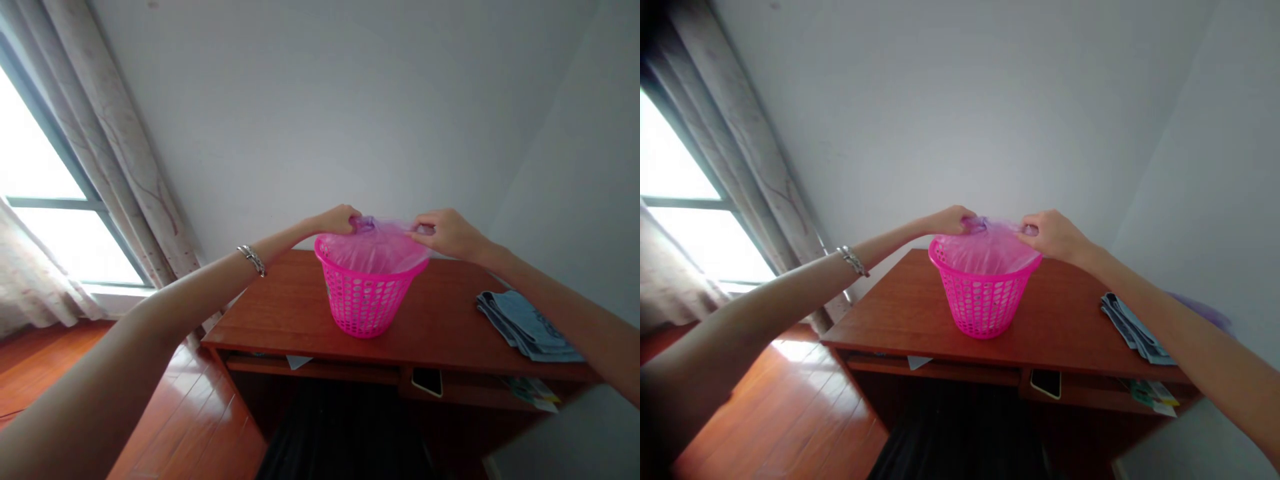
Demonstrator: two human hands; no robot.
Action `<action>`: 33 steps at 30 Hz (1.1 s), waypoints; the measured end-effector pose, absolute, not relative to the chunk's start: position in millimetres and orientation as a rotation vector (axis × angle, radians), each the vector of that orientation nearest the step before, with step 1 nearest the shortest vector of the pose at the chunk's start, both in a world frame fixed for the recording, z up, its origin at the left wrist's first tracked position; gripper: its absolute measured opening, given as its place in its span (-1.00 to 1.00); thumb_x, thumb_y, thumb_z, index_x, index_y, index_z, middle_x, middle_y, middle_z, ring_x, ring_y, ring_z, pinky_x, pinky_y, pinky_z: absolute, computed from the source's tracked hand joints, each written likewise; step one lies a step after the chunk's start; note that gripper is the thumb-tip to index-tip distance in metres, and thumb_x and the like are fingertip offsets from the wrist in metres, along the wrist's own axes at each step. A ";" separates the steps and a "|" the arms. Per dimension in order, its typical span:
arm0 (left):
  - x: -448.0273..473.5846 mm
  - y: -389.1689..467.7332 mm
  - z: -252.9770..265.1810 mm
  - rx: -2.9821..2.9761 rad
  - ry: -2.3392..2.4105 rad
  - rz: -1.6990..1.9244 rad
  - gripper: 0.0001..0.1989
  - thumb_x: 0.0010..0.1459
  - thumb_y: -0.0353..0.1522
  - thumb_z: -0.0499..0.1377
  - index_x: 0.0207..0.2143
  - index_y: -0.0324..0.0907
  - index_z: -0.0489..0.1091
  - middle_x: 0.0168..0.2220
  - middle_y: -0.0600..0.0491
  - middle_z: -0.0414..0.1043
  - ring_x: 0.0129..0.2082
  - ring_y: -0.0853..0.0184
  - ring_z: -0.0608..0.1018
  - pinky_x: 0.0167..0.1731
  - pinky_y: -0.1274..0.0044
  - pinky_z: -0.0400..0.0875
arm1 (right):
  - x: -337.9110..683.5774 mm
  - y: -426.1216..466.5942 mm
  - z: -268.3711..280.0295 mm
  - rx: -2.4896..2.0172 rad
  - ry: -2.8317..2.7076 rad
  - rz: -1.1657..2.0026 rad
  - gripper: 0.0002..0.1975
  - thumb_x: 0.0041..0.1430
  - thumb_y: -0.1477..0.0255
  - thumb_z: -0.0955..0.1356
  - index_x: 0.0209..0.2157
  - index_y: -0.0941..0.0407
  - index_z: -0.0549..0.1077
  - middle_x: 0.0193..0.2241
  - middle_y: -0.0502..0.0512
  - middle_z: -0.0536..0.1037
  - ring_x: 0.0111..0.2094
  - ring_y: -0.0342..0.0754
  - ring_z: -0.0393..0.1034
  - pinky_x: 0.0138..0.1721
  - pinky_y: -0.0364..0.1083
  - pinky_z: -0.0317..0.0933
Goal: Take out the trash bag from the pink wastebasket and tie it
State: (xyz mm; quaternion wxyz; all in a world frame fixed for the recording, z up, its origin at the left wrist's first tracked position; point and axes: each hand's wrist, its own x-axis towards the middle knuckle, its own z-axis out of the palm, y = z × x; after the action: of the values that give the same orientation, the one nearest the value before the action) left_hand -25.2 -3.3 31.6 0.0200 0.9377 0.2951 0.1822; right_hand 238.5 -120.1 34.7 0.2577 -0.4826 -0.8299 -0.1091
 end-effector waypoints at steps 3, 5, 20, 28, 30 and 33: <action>-14.2 -15.2 38.8 2.756 0.751 0.613 -0.83 0.02 -0.44 0.10 -0.44 -0.28 0.50 -0.53 0.04 0.49 -0.50 0.41 0.47 -0.48 0.59 0.25 | 236.0 -118.5 40.0 -1.246 -2.303 -0.413 -0.69 0.18 0.26 0.28 -0.42 0.18 0.53 -0.54 0.09 0.46 -0.51 -0.12 0.23 -0.41 -0.11 -0.01; -17.0 -9.2 42.0 2.590 0.772 0.665 -0.78 0.07 -0.41 0.08 -0.43 -0.31 0.50 -0.53 0.01 0.49 -0.52 0.41 0.49 -0.46 0.59 0.32 | 238.6 -121.7 41.5 -1.177 -2.279 -0.400 -0.69 0.21 0.26 0.27 -0.39 0.17 0.54 -0.51 0.10 0.49 -0.48 -0.11 0.28 -0.38 -0.11 0.05; -144.3 55.9 30.6 1.405 1.501 1.185 -0.91 -0.03 -0.55 0.20 -0.48 -0.29 0.31 -0.62 0.06 0.33 -0.58 0.42 0.43 -0.34 0.42 0.50 | 289.3 -221.3 10.9 -0.781 -2.277 -0.399 -0.86 0.14 0.52 0.36 -0.28 -0.02 0.45 -0.23 0.11 0.52 0.00 0.06 0.39 -0.05 0.09 0.33; -123.0 -12.3 30.6 2.234 1.440 1.558 -0.59 0.04 -0.43 0.12 -0.01 -0.23 0.33 0.02 -0.14 0.37 -0.02 0.21 0.46 0.00 0.33 0.38 | 225.4 -268.4 -43.9 -0.296 -2.639 -0.800 -0.77 0.19 0.59 0.22 -0.29 0.15 0.50 -0.20 0.16 0.56 0.06 0.07 0.35 0.17 0.11 0.20; -105.8 -63.3 23.1 2.713 0.966 1.391 -0.62 0.14 -0.34 0.05 0.02 -0.19 0.34 0.06 -0.12 0.37 0.08 0.20 0.40 0.11 0.31 0.29 | 215.8 -270.8 -48.3 -0.218 -2.651 -0.798 -0.80 0.18 0.57 0.24 -0.32 0.16 0.50 -0.27 0.14 0.56 -0.04 0.04 0.41 0.18 0.07 0.20; -85.7 -140.1 7.0 3.128 0.335 0.768 -0.54 0.14 -0.25 0.10 0.10 -0.12 0.32 0.10 -0.13 0.38 0.15 0.15 0.36 0.16 0.29 0.24 | 209.3 -267.5 -44.9 -0.130 -2.662 -0.784 -0.83 0.17 0.56 0.26 -0.37 0.14 0.48 -0.39 0.08 0.53 -0.25 -0.04 0.43 0.13 0.02 0.23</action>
State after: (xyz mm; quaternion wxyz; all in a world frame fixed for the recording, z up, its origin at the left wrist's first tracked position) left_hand -85.7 -140.1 7.0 -0.0483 0.9648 0.1034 0.2370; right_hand 209.3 -267.5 -44.9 0.1806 -0.0459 -0.9424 -0.2777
